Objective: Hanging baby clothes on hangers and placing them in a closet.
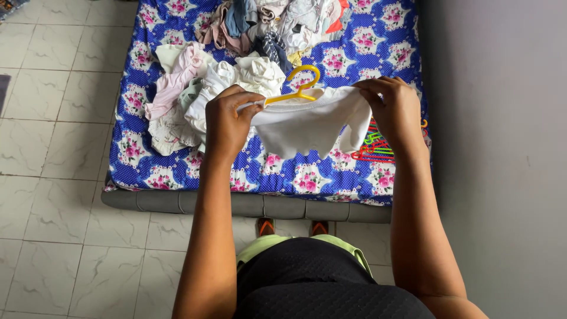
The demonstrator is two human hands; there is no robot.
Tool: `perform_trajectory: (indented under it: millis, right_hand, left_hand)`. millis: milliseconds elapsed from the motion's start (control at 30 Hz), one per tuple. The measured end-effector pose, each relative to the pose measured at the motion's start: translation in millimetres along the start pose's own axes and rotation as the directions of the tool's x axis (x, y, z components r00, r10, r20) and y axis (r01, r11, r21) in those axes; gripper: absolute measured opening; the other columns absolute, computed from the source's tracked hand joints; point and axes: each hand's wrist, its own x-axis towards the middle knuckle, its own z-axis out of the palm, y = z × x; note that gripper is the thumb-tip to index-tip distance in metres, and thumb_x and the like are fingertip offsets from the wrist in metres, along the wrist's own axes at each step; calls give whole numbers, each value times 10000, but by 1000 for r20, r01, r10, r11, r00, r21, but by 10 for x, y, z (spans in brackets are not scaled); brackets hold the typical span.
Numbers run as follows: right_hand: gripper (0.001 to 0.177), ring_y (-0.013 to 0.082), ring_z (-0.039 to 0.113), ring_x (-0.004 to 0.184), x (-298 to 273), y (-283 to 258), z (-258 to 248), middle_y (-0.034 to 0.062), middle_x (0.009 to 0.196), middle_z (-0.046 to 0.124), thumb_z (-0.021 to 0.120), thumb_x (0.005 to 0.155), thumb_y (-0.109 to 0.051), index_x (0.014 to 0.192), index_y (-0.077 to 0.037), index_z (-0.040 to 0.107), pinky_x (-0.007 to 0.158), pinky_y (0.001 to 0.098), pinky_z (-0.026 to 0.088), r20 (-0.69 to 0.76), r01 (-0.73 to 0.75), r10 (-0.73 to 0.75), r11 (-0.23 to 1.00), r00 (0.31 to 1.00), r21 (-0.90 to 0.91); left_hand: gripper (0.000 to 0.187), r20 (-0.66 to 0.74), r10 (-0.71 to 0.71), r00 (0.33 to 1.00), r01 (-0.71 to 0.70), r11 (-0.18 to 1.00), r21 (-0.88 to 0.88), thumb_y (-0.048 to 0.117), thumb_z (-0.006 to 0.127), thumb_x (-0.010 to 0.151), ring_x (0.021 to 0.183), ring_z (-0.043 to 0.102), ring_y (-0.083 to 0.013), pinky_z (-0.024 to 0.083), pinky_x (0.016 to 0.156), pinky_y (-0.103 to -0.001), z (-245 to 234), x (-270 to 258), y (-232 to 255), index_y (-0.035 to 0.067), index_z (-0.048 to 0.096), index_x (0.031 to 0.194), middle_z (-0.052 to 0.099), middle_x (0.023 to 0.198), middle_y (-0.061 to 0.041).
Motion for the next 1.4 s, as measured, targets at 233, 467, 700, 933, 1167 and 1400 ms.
perform_trajectory:
  millis: [233,467,700,933,1167,1400]
  right_hand:
    - [282,301,635,1056,116,-242,-82,87,1161,749,734,889,-44,1155,-116,790,936,405,500,89,140,-143,989,986,40]
    - [216,255,695,988,250,-537,146,103,1058,754,817,921,-119,1123,-62,763,894,368,533,15,230,-248,916,969,330]
    - [169,196,676,792,362,-723,247,105,927,738,798,928,-133,1071,-46,782,722,324,529,104,143,-186,933,977,329]
    - [167,194,662,673,459,-1104,338,114,872,728,811,924,-165,1017,-29,782,615,334,509,89,138,-154,976,984,169]
    - [167,159,718,816,509,-1067,273,93,965,764,812,959,-146,1079,-33,787,740,300,558,35,125,-135,972,990,200]
    - [180,147,748,930,550,-1058,265,91,1029,770,819,978,-89,1133,-12,768,844,299,589,40,108,-122,963,992,247]
  left_hand:
    - [195,-70,-17,997,6,988,-157,-106,742,824,858,745,-183,601,777,-288,106,77,35,-23,759,1000,699,926,-97]
    - [194,19,-26,999,29,975,-220,-64,745,865,894,752,-158,605,796,-269,79,149,-18,8,772,1043,745,970,-90]
    - [175,180,13,984,11,991,-132,24,746,917,872,763,-181,572,755,-304,-94,275,-240,61,796,1080,782,986,-101]
    - [249,181,177,967,-151,977,-149,61,777,897,931,748,-251,564,789,-329,-284,397,-169,64,766,1146,755,1040,-133]
    - [301,148,159,976,-166,985,37,-8,786,847,979,721,-314,559,836,-383,-488,380,-735,58,756,1139,740,1079,-133]
    - [304,62,330,942,-335,930,151,40,814,742,943,674,-363,525,820,-427,-611,506,-492,14,759,1040,702,990,-143]
